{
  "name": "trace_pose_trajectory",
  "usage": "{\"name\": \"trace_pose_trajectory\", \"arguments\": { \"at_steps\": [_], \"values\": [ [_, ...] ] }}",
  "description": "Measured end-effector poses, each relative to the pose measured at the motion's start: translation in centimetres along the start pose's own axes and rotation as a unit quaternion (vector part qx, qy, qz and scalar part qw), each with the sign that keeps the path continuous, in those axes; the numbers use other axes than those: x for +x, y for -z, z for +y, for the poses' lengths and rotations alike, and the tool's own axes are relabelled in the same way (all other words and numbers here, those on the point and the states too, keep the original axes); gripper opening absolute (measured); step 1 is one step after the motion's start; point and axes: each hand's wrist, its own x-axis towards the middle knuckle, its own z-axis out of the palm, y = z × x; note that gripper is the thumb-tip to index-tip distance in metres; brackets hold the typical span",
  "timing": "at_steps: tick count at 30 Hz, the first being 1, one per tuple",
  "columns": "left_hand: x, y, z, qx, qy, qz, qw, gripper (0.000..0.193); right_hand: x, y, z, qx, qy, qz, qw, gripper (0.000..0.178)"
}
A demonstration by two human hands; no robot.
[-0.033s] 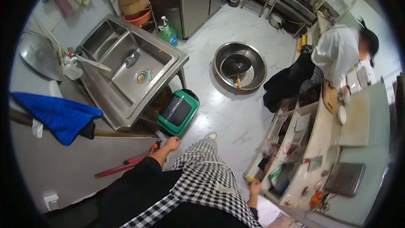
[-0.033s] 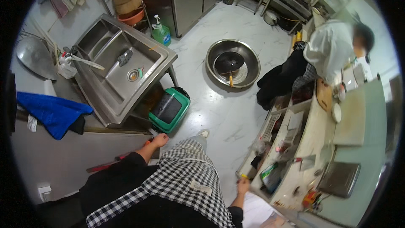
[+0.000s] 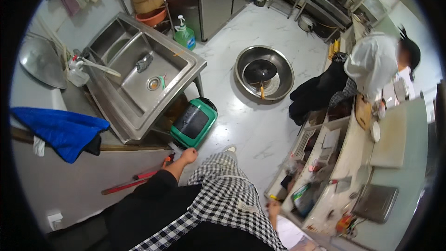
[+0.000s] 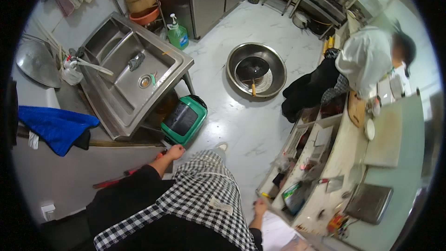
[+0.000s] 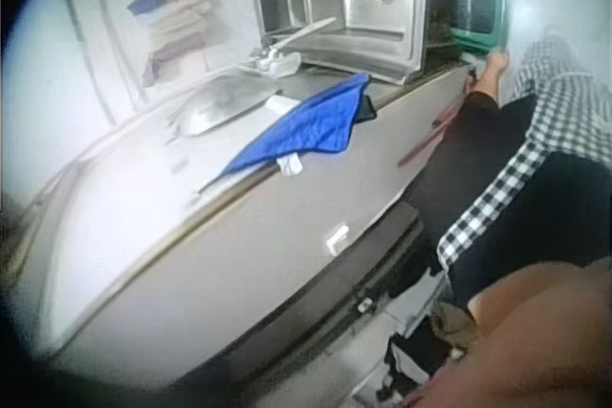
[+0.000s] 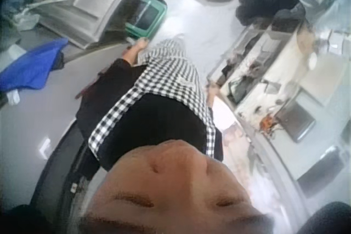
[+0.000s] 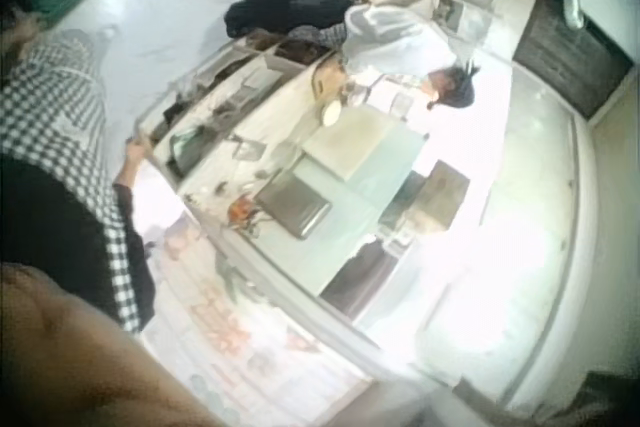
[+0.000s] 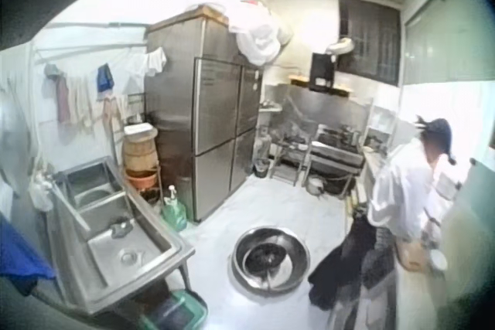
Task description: The person walks to the sink, turns on the faucet, and removes the faucet handle. They then unscrew a small ring from the handle and use scissors to cut the ring. The person continues to manipulate the handle and ring while the faucet runs.
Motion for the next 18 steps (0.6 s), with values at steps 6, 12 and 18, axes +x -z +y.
{"name": "trace_pose_trajectory", "arguments": {
  "at_steps": [6, 12, 18],
  "values": [
    [7.6, 1.5, 11.8, 0.046, 0.014, -0.033, 0.998, 0.04, 3.1, -1.0, -5.2, -0.075, -0.052, -0.117, 0.989, 0.045],
    [15.8, 1.3, 22.7, 0.038, 0.007, -0.014, 0.999, 0.042, 16.6, 6.4, -16.2, -0.099, 0.038, -0.133, 0.985, 0.047],
    [17.8, -5.9, 25.8, 0.0, 0.075, 0.076, 0.994, 0.04, 33.5, 18.7, -29.4, -0.053, 0.197, -0.082, 0.976, 0.049]
  ]
}}
